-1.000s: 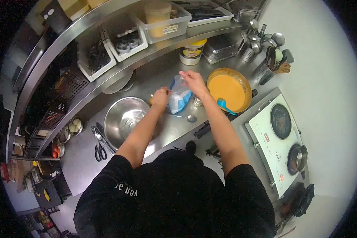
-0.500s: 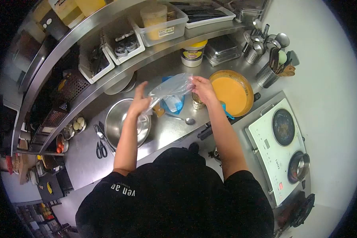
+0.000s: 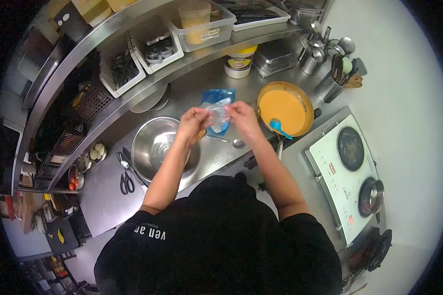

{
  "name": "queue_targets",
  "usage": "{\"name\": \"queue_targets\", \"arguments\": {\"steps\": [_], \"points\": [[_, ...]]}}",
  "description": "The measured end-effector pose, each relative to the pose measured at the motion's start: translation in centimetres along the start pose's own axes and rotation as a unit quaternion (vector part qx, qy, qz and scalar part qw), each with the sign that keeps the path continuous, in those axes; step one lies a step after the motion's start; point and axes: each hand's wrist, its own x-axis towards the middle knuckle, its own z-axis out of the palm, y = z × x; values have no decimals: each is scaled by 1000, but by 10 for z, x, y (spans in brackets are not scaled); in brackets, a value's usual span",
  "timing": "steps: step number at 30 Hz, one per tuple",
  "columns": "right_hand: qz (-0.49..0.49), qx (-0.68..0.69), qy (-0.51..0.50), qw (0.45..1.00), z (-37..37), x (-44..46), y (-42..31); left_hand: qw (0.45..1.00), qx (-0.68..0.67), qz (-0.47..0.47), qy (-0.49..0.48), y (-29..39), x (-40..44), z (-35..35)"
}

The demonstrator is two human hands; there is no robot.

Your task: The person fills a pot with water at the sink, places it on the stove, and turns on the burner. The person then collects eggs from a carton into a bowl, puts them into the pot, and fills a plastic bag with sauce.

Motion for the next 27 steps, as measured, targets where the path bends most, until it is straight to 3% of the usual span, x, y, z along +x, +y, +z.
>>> {"name": "queue_targets", "arguments": {"steps": [3,7,8,9,10,12,13,14,15,16,18,19,20,22,23,24,25,27], "points": [[-19,-62,-17,998,-18,-5,14,955,-241,-147,-91,13,-5,-11],[47,86,4,995,-19,-19,23,924,-300,-199,-128,4,-5,2],[60,201,6,978,-25,-16,26,976,-124,-131,-122,0,-5,4],[72,313,8,947,-29,-14,28,991,57,-56,-111,-5,-4,4],[71,315,11,946,-32,-15,26,990,58,-58,-114,-15,0,3],[52,265,-5,963,-36,-17,19,983,179,49,-6,-29,11,6],[50,266,-3,963,-32,-22,12,983,179,49,-9,-26,13,13],[44,83,-2,996,-25,-31,6,996,84,21,4,-23,16,21],[39,-104,-1,994,-23,-37,3,1000,-14,-9,16,-19,18,28],[38,-105,3,994,-34,-32,10,1000,-14,-10,12,-16,20,30],[71,-187,17,980,-53,-21,21,981,-150,-95,-75,-7,21,34],[95,-92,66,989,-57,-20,20,968,-203,-84,-117,2,17,39],[94,-91,68,989,-63,-19,16,968,-202,-85,-120,3,20,40],[72,72,85,991,-73,-18,4,969,94,4,-229,3,27,40],[117,94,89,985,-79,-13,-1,968,94,2,-231,1,33,43],[117,94,90,985,-85,-13,-4,937,265,117,-197,-2,42,48],[118,134,69,981,-91,-13,-6,863,424,228,-154,-6,50,52],[115,176,49,976,-100,-14,-13,879,389,246,-127,-9,62,66]]}}
